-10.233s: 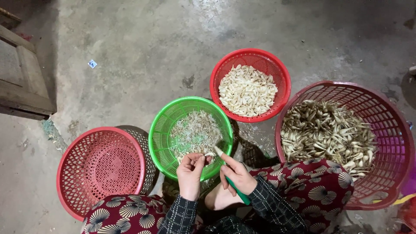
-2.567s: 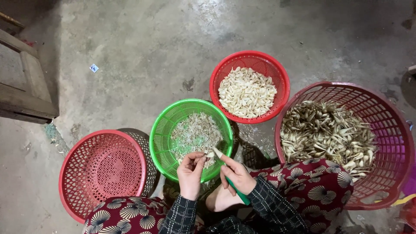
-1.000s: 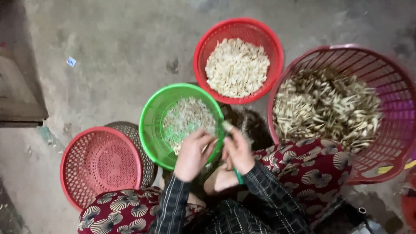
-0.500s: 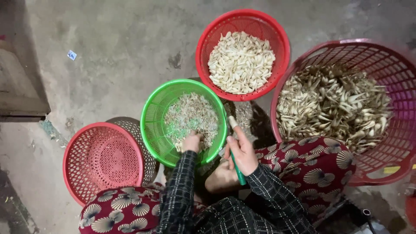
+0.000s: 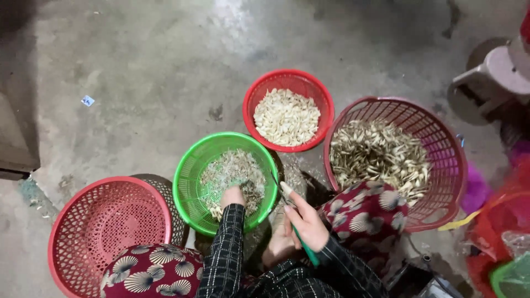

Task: Trimming and peeling small agricultural products, likely sprouts or roots, using a small knife and sorting them into baskets.

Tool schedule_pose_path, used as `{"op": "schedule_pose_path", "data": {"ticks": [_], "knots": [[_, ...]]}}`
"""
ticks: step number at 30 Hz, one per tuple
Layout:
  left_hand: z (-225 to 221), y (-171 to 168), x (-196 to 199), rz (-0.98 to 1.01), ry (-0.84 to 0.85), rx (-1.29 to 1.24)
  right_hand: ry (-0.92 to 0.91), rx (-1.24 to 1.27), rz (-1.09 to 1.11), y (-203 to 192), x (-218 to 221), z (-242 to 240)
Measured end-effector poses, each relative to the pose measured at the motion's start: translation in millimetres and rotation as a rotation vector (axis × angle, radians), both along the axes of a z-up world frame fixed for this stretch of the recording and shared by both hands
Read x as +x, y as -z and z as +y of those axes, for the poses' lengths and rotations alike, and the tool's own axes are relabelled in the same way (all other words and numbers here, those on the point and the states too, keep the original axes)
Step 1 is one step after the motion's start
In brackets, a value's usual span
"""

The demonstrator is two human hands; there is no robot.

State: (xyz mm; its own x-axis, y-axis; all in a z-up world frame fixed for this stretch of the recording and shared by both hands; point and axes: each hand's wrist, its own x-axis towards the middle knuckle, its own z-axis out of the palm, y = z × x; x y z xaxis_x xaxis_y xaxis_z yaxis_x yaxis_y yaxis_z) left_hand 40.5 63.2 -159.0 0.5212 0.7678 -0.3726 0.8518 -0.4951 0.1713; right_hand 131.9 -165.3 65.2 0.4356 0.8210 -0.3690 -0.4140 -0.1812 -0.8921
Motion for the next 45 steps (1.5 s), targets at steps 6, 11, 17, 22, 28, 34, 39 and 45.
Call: {"op": "schedule_pose_path", "data": {"ticks": [6, 11, 17, 22, 28, 34, 39, 45], "knots": [[-10, -127, 9, -0.825, -0.163, -0.348, -0.022, 0.031, -0.054, -80, -15, -5], [-30, -228, -44, -1.381, -0.541, -1.055, -0.173, 0.013, -0.133, -99, -30, 19], [-32, -279, -79, -1.543, -0.609, -1.5, -0.25, 0.067, -0.17, -79, -52, 30], [-21, -328, -93, -1.468, -0.368, -1.437, -0.22, 0.146, -0.06, -91, -48, 32], [-21, -322, -107, -1.412, -0.271, -1.051, -0.194, 0.253, 0.19, -107, -17, 48], [-51, -303, -94, -1.731, -0.443, -0.952, -0.356, 0.31, 0.895, -96, -5, 67], [-53, -301, -92, -1.768, -0.44, -1.005, -0.522, 0.436, 1.152, -91, -4, 77], [-37, -322, -87, -1.639, -0.404, -0.725, -0.408, 0.245, 0.6, -73, -15, 83]]}}
